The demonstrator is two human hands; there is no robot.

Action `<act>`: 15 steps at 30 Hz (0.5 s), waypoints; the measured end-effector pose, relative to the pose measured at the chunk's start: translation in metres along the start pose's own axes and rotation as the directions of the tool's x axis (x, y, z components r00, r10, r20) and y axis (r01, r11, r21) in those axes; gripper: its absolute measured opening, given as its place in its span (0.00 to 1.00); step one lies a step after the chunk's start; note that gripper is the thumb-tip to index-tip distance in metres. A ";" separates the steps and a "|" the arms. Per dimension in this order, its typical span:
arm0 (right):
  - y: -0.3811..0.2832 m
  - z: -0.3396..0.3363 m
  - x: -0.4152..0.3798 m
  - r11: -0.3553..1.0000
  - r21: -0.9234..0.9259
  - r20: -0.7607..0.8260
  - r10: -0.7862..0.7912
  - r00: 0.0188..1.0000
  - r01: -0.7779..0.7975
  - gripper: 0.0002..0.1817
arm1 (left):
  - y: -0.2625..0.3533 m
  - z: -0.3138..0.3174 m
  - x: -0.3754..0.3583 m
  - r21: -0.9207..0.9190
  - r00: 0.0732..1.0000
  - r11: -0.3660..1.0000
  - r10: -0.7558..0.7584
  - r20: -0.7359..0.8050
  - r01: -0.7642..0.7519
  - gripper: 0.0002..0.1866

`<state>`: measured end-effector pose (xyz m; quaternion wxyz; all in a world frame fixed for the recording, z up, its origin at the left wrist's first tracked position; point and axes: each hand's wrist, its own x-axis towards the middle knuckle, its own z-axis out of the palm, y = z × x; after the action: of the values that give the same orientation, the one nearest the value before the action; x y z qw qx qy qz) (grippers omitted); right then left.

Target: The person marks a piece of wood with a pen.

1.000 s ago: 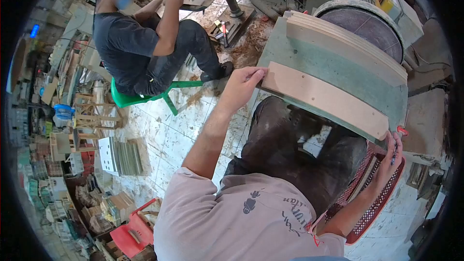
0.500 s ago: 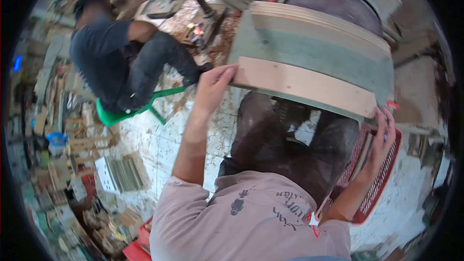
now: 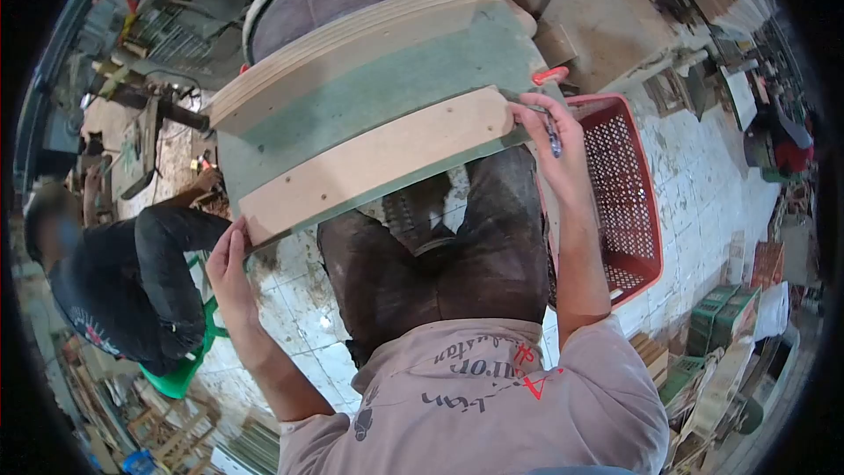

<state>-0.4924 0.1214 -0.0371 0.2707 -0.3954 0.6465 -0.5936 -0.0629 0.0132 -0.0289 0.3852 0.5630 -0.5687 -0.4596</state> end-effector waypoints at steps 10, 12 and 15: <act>-0.005 -0.002 0.003 0.997 -0.070 0.039 -0.033 0.999 0.035 0.16 | -0.004 -0.002 0.001 -0.024 1.000 1.000 -0.017 -0.026 0.016 0.18; -0.004 -0.002 0.004 0.996 -0.072 0.040 -0.042 0.998 0.045 0.17 | -0.004 -0.002 0.001 -0.003 0.999 1.000 -0.016 -0.039 0.015 0.18; -0.001 -0.002 0.005 0.995 -0.087 0.040 -0.049 0.998 0.052 0.17 | -0.006 -0.004 0.001 -0.037 0.999 0.999 -0.026 -0.022 0.025 0.17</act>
<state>-0.4963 0.1180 -0.0351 0.2501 -0.4345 0.6566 -0.5635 -0.0578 0.0119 -0.0337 0.3960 0.5683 -0.5487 -0.4682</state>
